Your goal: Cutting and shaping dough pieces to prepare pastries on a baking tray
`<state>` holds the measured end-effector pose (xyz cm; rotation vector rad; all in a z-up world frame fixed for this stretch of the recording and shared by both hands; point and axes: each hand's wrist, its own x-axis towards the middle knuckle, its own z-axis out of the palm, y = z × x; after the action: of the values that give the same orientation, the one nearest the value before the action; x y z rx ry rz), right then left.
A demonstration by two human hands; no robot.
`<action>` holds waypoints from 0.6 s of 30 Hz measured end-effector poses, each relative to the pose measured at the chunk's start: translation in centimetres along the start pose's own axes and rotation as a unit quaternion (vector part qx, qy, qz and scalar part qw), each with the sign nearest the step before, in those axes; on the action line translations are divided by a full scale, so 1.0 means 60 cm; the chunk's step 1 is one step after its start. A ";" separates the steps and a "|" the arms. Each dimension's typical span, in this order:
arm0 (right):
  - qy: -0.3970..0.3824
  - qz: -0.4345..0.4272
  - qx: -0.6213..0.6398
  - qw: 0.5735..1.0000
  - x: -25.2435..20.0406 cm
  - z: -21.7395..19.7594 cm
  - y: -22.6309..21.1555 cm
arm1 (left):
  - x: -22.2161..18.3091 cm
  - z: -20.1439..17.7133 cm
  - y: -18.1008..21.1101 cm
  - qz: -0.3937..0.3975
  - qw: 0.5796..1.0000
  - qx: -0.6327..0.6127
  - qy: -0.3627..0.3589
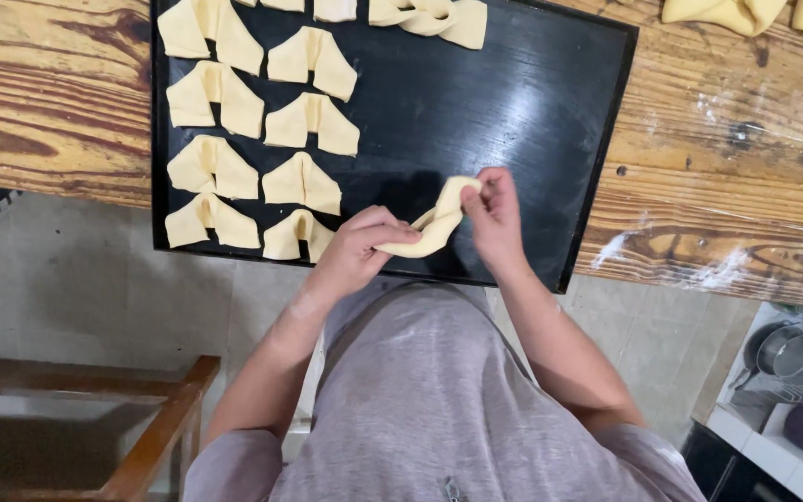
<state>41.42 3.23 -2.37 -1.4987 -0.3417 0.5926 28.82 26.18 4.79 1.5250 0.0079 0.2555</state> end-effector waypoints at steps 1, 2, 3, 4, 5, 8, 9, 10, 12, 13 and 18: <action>0.081 0.008 0.014 0.997 0.003 -0.005 -0.006 | -0.002 -0.002 0.002 0.019 0.999 0.027 -0.006; 0.162 0.016 0.029 0.986 0.007 -0.010 -0.013 | -0.004 -0.005 0.004 0.038 0.998 0.053 -0.011; 0.162 0.016 0.029 0.986 0.003 -0.010 -0.023 | 0.000 -0.004 -0.004 0.039 0.998 0.053 -0.011; 0.144 0.001 -0.004 0.990 -0.001 -0.009 -0.033 | 0.004 -0.003 -0.012 -0.064 0.997 -0.021 0.035; 0.126 -0.015 -0.036 0.991 -0.003 -0.008 -0.043 | 0.008 -0.003 -0.020 -0.165 0.978 -0.095 0.082; 0.013 0.006 -0.085 0.996 -0.007 0.020 -0.122 | 0.019 -0.010 -0.051 -0.225 0.940 -0.220 0.131; 0.014 0.008 -0.085 0.996 -0.005 0.012 -0.111 | 0.023 -0.012 -0.056 -0.227 0.940 -0.220 0.131; 0.058 -0.002 -0.081 0.995 -0.003 0.003 -0.099 | 0.027 -0.013 -0.061 -0.222 0.942 -0.212 0.133; 0.106 -0.016 -0.077 0.991 0.007 -0.001 -0.094 | 0.044 -0.013 -0.074 -0.213 0.947 -0.203 0.131; 0.108 -0.010 -0.078 0.991 0.009 0.006 -0.099 | 0.047 -0.012 -0.079 -0.211 0.950 -0.184 0.139; 0.101 -0.011 -0.146 0.984 0.052 -0.005 -0.068 | 0.102 -0.027 -0.078 -0.187 0.970 -0.078 0.135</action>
<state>44.76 4.87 1.19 -1.8186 -0.2956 0.3796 35.29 28.67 1.05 1.2931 0.4772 0.1536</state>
